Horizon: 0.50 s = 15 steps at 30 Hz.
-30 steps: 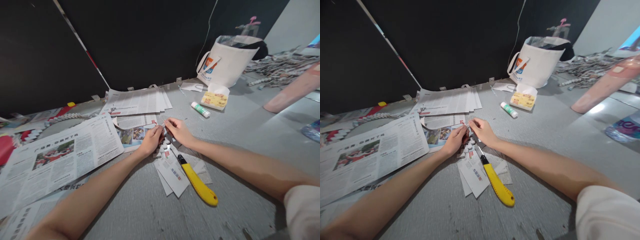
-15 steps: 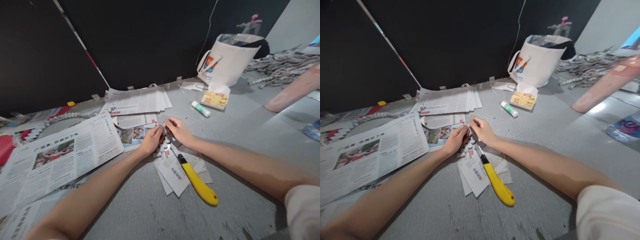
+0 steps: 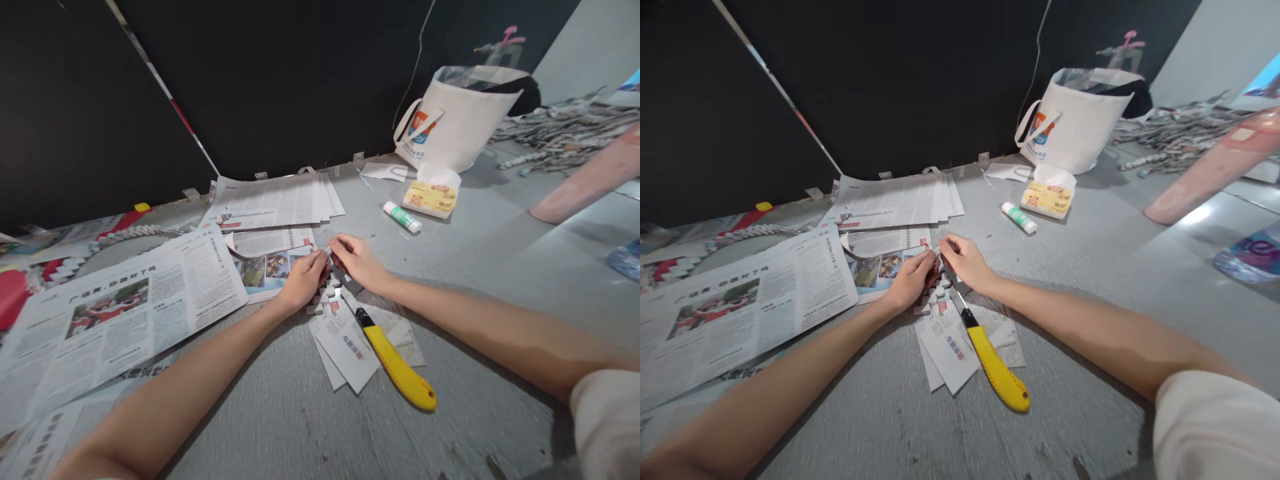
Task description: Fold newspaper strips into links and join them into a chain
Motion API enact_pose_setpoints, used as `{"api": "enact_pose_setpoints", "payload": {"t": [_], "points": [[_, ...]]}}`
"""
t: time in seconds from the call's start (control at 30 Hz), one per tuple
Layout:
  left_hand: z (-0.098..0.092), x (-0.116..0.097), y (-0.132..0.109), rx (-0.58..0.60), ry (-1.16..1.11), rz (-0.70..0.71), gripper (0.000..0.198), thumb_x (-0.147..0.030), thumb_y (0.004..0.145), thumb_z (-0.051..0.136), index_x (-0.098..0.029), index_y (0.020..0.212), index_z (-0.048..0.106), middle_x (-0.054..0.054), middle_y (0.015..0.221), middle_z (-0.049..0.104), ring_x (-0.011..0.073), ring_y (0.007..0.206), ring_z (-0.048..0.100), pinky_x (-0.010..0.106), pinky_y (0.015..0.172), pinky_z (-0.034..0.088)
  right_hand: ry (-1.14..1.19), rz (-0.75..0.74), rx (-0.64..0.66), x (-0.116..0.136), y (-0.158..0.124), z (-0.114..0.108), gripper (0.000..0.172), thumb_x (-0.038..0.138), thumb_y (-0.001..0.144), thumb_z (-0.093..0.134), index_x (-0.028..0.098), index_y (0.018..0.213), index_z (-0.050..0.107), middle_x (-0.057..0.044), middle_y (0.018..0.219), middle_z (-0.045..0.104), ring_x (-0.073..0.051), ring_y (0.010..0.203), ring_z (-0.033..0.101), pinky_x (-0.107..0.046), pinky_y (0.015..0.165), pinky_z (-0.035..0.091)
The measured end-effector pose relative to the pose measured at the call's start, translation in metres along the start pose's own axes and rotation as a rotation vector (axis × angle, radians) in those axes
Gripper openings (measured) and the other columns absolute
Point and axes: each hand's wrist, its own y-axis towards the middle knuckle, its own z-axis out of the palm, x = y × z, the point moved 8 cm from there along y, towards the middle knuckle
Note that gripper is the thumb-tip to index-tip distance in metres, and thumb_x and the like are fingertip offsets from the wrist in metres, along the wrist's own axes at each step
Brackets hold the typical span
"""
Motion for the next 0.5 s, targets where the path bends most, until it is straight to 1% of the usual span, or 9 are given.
{"api": "enact_pose_setpoints", "payload": {"t": [0.5], "points": [[0.0002,-0.0013,-0.0006,-0.003,0.0,-0.005,0.044,-0.049,0.106,0.044,-0.022,0.071,0.047,-0.003,0.058,0.048,0.0126,0.055,0.042,0.027,0.057,0.035,-0.003,0.01,0.003,-0.0003,-0.0001,0.0007,0.049,0.065,0.101,0.06,0.025,0.075,0.05,0.004,0.06,0.048,-0.013,0.053,0.043,-0.029,0.051,0.032]]}}
